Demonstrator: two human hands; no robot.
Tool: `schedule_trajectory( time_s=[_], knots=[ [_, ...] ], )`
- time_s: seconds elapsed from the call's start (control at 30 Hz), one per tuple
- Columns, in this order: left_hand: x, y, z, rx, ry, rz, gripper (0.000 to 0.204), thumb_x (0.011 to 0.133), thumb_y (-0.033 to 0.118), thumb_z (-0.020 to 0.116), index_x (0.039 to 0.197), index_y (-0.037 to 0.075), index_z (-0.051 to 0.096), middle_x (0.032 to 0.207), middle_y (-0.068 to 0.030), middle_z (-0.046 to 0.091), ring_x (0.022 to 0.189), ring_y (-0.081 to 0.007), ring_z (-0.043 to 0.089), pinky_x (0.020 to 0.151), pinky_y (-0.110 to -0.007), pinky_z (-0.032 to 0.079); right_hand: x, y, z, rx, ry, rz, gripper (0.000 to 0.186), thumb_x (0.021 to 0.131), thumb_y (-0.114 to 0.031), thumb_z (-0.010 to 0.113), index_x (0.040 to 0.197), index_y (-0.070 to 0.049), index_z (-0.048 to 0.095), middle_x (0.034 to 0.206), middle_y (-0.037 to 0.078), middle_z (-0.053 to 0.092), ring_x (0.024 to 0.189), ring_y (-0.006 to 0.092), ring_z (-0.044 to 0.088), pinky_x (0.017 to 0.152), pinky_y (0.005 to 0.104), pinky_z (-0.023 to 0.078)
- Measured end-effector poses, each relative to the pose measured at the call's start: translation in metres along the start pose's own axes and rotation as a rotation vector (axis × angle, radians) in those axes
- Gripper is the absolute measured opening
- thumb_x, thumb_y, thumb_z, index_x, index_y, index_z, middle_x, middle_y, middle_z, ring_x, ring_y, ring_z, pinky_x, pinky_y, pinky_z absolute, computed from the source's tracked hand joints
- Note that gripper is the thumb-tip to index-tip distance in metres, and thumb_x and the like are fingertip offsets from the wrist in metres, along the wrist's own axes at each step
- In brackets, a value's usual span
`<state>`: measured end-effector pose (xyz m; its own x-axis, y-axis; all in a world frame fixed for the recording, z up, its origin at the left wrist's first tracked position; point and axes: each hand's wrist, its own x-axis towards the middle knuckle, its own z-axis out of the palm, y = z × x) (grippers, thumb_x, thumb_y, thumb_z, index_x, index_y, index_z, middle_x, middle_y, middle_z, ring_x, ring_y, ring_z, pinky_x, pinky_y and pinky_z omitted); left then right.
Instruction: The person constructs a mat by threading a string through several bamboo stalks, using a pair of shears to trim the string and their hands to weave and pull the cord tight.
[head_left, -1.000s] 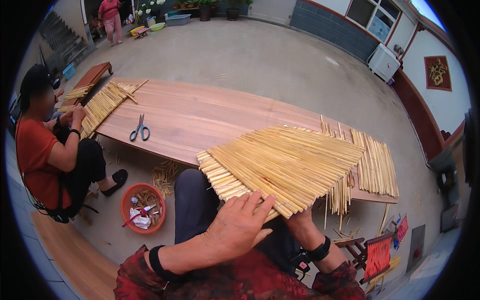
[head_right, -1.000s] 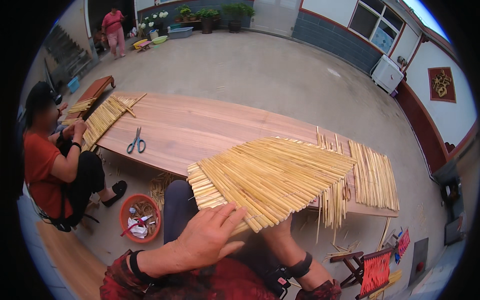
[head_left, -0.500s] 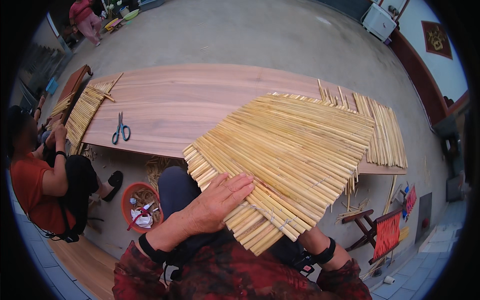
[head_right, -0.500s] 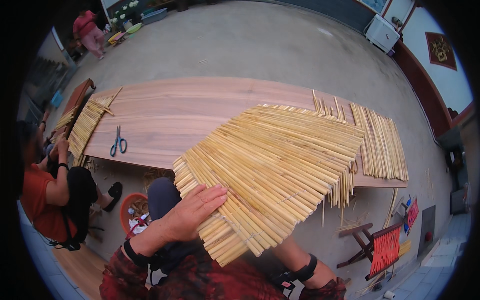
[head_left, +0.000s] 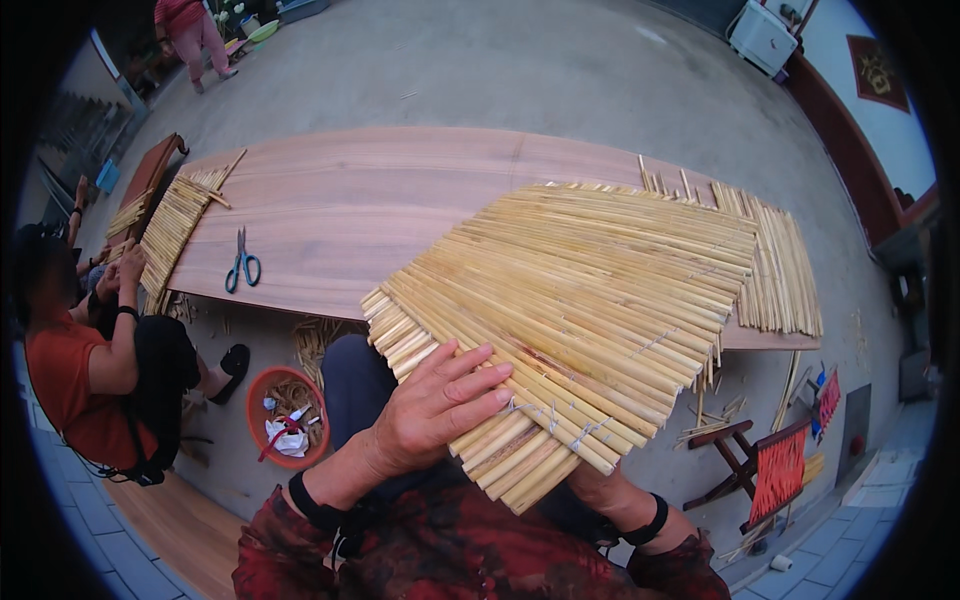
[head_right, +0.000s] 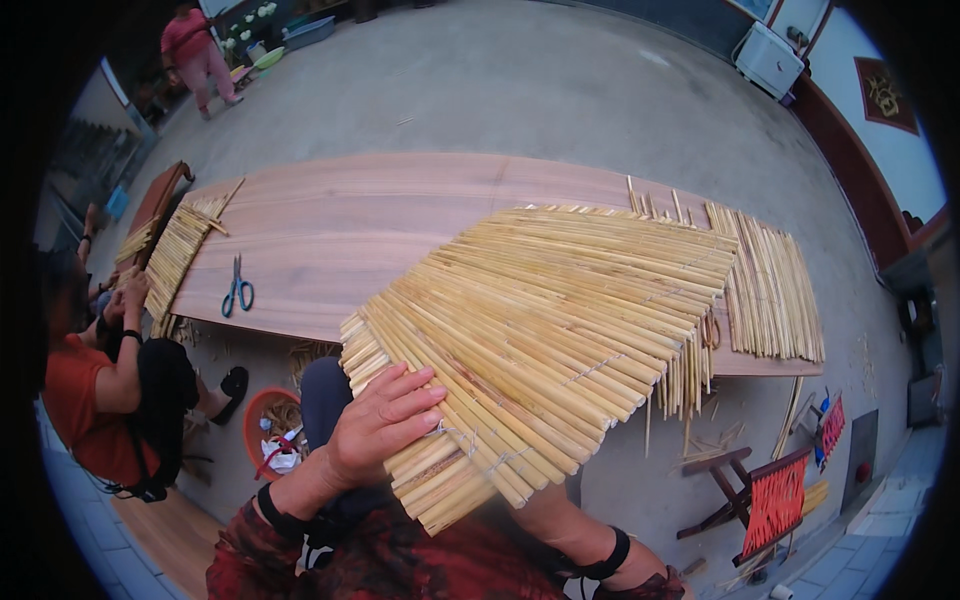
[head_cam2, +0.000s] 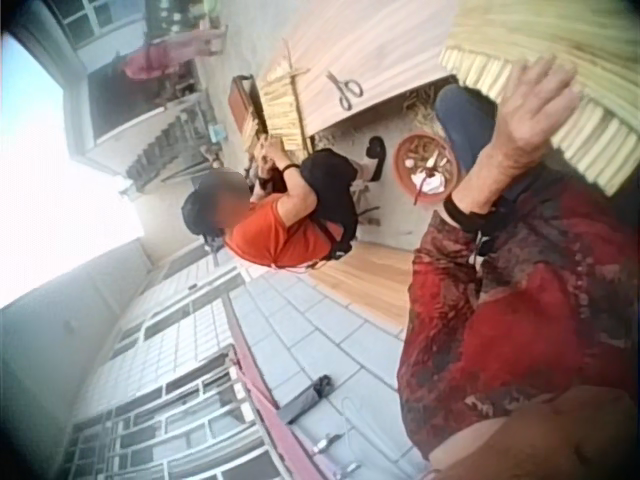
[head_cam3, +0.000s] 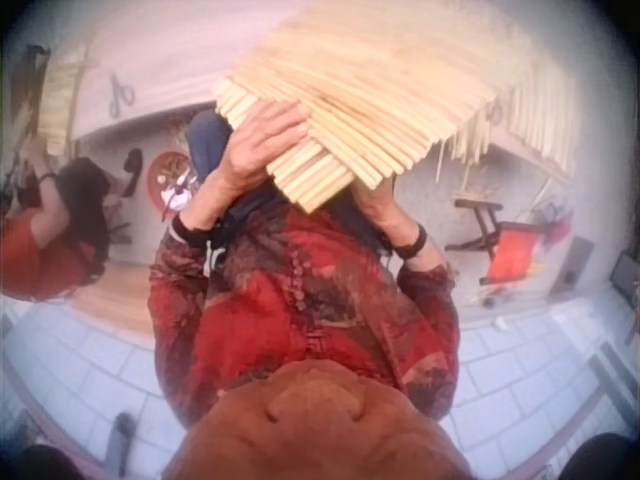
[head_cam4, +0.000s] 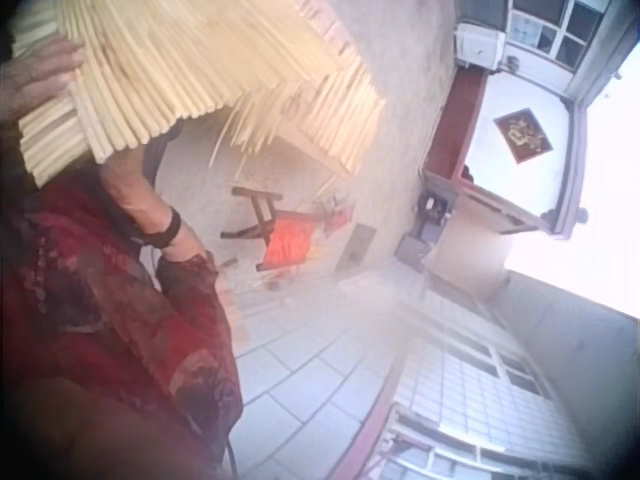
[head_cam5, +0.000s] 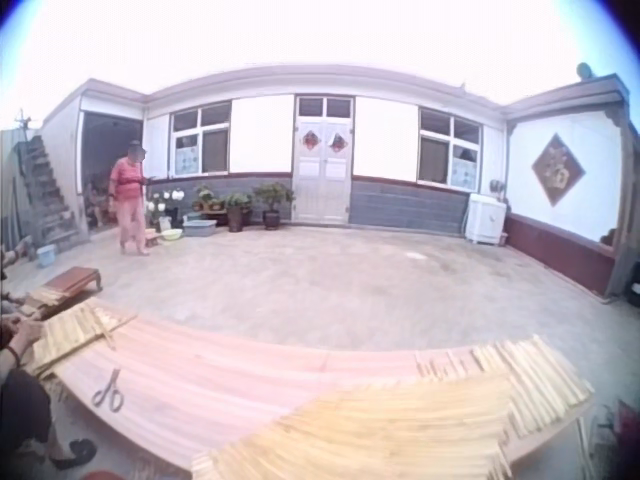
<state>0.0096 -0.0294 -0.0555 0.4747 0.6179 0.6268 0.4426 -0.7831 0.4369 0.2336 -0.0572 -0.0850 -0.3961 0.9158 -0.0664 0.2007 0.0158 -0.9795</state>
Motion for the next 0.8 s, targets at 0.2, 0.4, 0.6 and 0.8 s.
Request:
schedule_trajectory(
  time_s=[0.2, 0.4, 0.6, 0.8],
  knots=[
    [0.009, 0.005, 0.005, 0.003, 0.029, 0.01, 0.029, 0.074, 0.008, 0.053, 0.104, 0.009, 0.057, 0.113, -0.01, 0.056, 0.106, -0.0318, 0.052, 0.09, -0.048, 0.038, 0.011, -0.001, 0.013, 0.437, 0.253, -0.072, 0.036, 0.086, -0.011, 0.049, 0.119, 0.001, 0.042, 0.118, 0.012, 0.048, 0.106, 0.0202, 0.048, 0.089, 0.0319, 0.041],
    [0.011, 0.007, 0.008, -0.035, 0.118, -0.02, 0.028, 0.073, 0.006, 0.052, 0.1, 0.01, 0.058, 0.112, -0.01, 0.056, 0.105, -0.0323, 0.053, 0.087, -0.047, 0.04, 0.02, -0.015, 0.011, 0.119, 0.333, -0.41, 0.034, 0.08, 0.005, 0.05, 0.113, 0.002, 0.049, 0.113, 0.013, 0.053, 0.103, 0.0223, 0.052, 0.087, 0.0314, 0.042],
    [0.015, 0.007, 0.007, -0.029, 0.141, -0.003, 0.019, 0.075, 0.007, 0.055, 0.094, 0.005, 0.056, 0.107, -0.0158, 0.058, 0.102, -0.0358, 0.054, 0.088, -0.046, 0.04, 0.021, -0.02, 0.008, -0.087, 0.328, -0.555, 0.029, 0.083, 0.0, 0.052, 0.111, -0.004, 0.053, 0.112, 0.008, 0.054, 0.102, 0.0202, 0.052, 0.086, 0.0331, 0.043],
    [0.012, 0.006, 0.009, -0.074, 0.165, -0.034, 0.034, 0.071, 0.002, 0.051, 0.104, 0.009, 0.057, 0.112, -0.0116, 0.056, 0.105, -0.0334, 0.052, 0.086, -0.046, 0.04, 0.019, -0.038, 0.006, -0.233, 0.362, -0.537, 0.027, 0.082, 0.004, 0.046, 0.107, -0.002, 0.056, 0.106, 0.007, 0.057, 0.101, 0.0191, 0.053, 0.087, 0.0301, 0.041]
  ],
)
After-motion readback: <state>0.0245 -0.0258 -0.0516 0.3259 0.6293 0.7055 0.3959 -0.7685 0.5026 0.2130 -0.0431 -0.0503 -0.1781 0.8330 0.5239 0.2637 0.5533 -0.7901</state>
